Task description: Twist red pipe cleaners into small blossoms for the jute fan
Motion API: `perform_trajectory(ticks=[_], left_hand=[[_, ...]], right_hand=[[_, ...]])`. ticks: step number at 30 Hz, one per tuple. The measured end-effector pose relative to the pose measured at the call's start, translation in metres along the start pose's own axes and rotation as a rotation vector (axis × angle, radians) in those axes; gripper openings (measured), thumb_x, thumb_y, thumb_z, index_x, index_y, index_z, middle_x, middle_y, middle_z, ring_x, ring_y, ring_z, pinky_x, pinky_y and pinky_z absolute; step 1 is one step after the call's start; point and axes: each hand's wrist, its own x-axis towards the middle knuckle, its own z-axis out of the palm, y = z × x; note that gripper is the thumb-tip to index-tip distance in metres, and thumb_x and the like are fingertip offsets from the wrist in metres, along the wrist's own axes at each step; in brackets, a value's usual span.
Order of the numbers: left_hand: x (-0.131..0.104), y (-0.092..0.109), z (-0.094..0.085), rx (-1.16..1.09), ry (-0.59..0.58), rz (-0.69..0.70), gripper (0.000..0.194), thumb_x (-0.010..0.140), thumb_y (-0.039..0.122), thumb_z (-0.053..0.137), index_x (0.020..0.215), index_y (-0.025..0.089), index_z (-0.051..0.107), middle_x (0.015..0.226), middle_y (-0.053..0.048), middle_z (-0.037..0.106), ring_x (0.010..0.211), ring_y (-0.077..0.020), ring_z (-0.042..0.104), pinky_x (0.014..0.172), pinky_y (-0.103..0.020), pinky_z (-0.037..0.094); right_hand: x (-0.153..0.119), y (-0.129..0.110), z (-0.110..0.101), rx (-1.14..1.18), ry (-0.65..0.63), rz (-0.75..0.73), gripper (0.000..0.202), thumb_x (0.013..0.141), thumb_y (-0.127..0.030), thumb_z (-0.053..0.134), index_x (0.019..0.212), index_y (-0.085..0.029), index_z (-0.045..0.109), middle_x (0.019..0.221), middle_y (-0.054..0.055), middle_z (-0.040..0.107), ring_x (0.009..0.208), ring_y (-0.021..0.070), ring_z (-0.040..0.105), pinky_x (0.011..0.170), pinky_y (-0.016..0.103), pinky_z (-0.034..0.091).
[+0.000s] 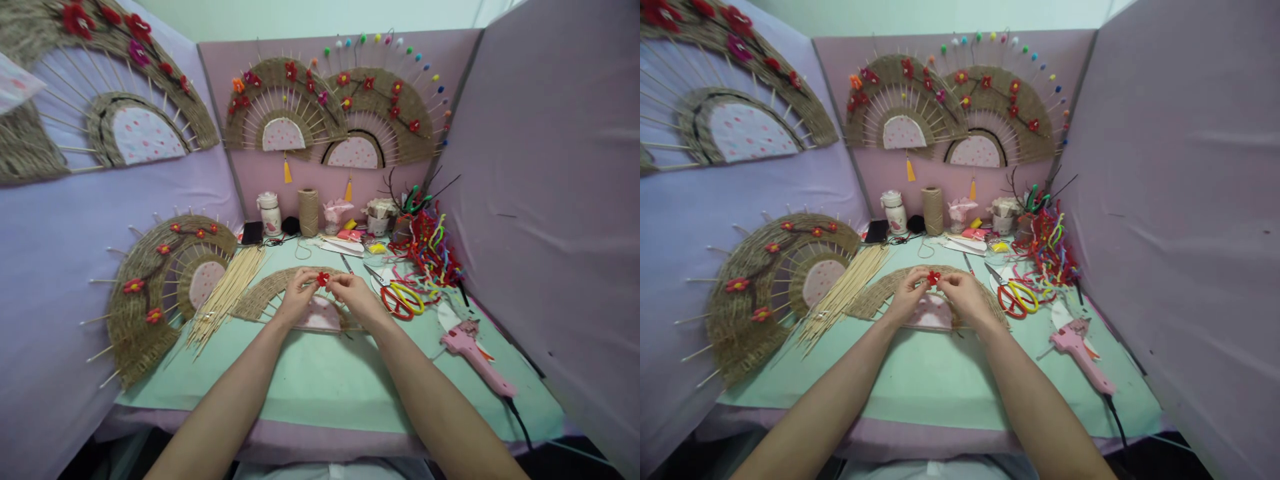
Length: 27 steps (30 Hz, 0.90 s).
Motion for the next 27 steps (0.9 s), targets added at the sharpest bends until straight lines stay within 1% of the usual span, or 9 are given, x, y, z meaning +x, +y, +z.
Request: perform_trajectory(ticks=[4, 6, 9, 12, 14, 18, 21, 24, 27], left_hand=[[0.001, 0.0, 0.001, 0.002, 0.01, 0.0, 0.01, 0.076, 0.022, 0.057, 0.08, 0.019, 0.066, 0.091, -0.004, 0.053, 0.095, -0.0175, 0.051, 0.09, -0.031, 0.038], [0.001, -0.001, 0.002, -0.006, 0.012, -0.004, 0.009, 0.076, 0.021, 0.057, 0.079, 0.019, 0.065, 0.091, -0.004, 0.053, 0.095, -0.0172, 0.051, 0.09, -0.031, 0.037], [0.0, -0.007, 0.004, -0.05, -0.009, -0.016, 0.009, 0.076, 0.024, 0.057, 0.079, 0.019, 0.065, 0.092, -0.004, 0.053, 0.096, -0.0172, 0.051, 0.091, -0.031, 0.036], [-0.001, -0.011, 0.007, -0.122, -0.043, -0.059, 0.011, 0.075, 0.027, 0.06, 0.081, 0.019, 0.065, 0.094, -0.004, 0.055, 0.096, -0.0175, 0.052, 0.089, -0.031, 0.037], [-0.002, -0.012, 0.008, -0.145, -0.041, -0.084, 0.012, 0.074, 0.028, 0.061, 0.081, 0.019, 0.065, 0.094, -0.004, 0.057, 0.094, -0.0176, 0.053, 0.088, -0.031, 0.038], [-0.004, -0.008, 0.01, -0.063, 0.033, -0.067, 0.01, 0.074, 0.026, 0.061, 0.078, 0.019, 0.067, 0.09, -0.005, 0.057, 0.092, -0.0185, 0.052, 0.086, -0.032, 0.039], [-0.004, -0.008, 0.012, -0.036, 0.089, -0.048, 0.01, 0.074, 0.025, 0.061, 0.077, 0.019, 0.067, 0.09, -0.005, 0.056, 0.091, -0.0185, 0.052, 0.086, -0.032, 0.038], [-0.005, -0.012, 0.017, -0.117, 0.125, -0.064, 0.011, 0.074, 0.027, 0.062, 0.077, 0.019, 0.068, 0.091, -0.005, 0.056, 0.091, -0.0179, 0.052, 0.086, -0.031, 0.038], [-0.005, -0.015, 0.021, -0.3, 0.154, -0.153, 0.011, 0.071, 0.029, 0.066, 0.075, 0.018, 0.067, 0.09, -0.004, 0.058, 0.087, -0.0161, 0.052, 0.078, -0.027, 0.04]], right_hand=[[0.0, 0.0, 0.001, 0.006, 0.056, 0.004, 0.013, 0.064, -0.03, 0.056, 0.065, -0.017, 0.061, 0.061, -0.002, 0.055, 0.051, 0.0088, 0.039, 0.05, 0.022, 0.03], [0.0, 0.001, 0.0, -0.003, 0.045, -0.003, 0.013, 0.063, -0.029, 0.056, 0.064, -0.017, 0.06, 0.06, -0.002, 0.055, 0.052, 0.0094, 0.041, 0.05, 0.023, 0.03], [0.002, 0.003, -0.004, 0.003, 0.017, -0.022, 0.014, 0.064, -0.03, 0.057, 0.066, -0.017, 0.06, 0.062, -0.002, 0.056, 0.055, 0.01, 0.042, 0.052, 0.022, 0.031], [0.004, 0.006, -0.009, 0.011, -0.041, -0.029, 0.012, 0.065, -0.028, 0.057, 0.067, -0.017, 0.06, 0.061, -0.003, 0.054, 0.054, 0.0093, 0.041, 0.052, 0.022, 0.031], [0.005, 0.008, -0.01, 0.01, -0.053, -0.021, 0.011, 0.065, -0.027, 0.057, 0.065, -0.017, 0.058, 0.057, -0.004, 0.051, 0.052, 0.0088, 0.039, 0.051, 0.022, 0.03], [0.006, 0.012, -0.009, -0.009, 0.001, -0.006, 0.012, 0.064, -0.028, 0.058, 0.061, -0.017, 0.056, 0.055, -0.005, 0.048, 0.05, 0.0083, 0.038, 0.05, 0.023, 0.028], [0.007, 0.015, -0.007, -0.007, 0.005, 0.002, 0.012, 0.064, -0.028, 0.057, 0.06, -0.016, 0.055, 0.054, -0.005, 0.047, 0.049, 0.0079, 0.038, 0.048, 0.022, 0.027], [0.007, 0.015, -0.005, 0.053, -0.004, 0.028, 0.014, 0.064, -0.029, 0.058, 0.059, -0.017, 0.054, 0.053, -0.005, 0.047, 0.048, 0.0076, 0.038, 0.047, 0.022, 0.027], [0.006, 0.01, -0.004, 0.126, -0.028, 0.067, 0.017, 0.064, -0.031, 0.06, 0.059, -0.016, 0.054, 0.052, -0.005, 0.046, 0.047, 0.0071, 0.037, 0.046, 0.022, 0.026]])
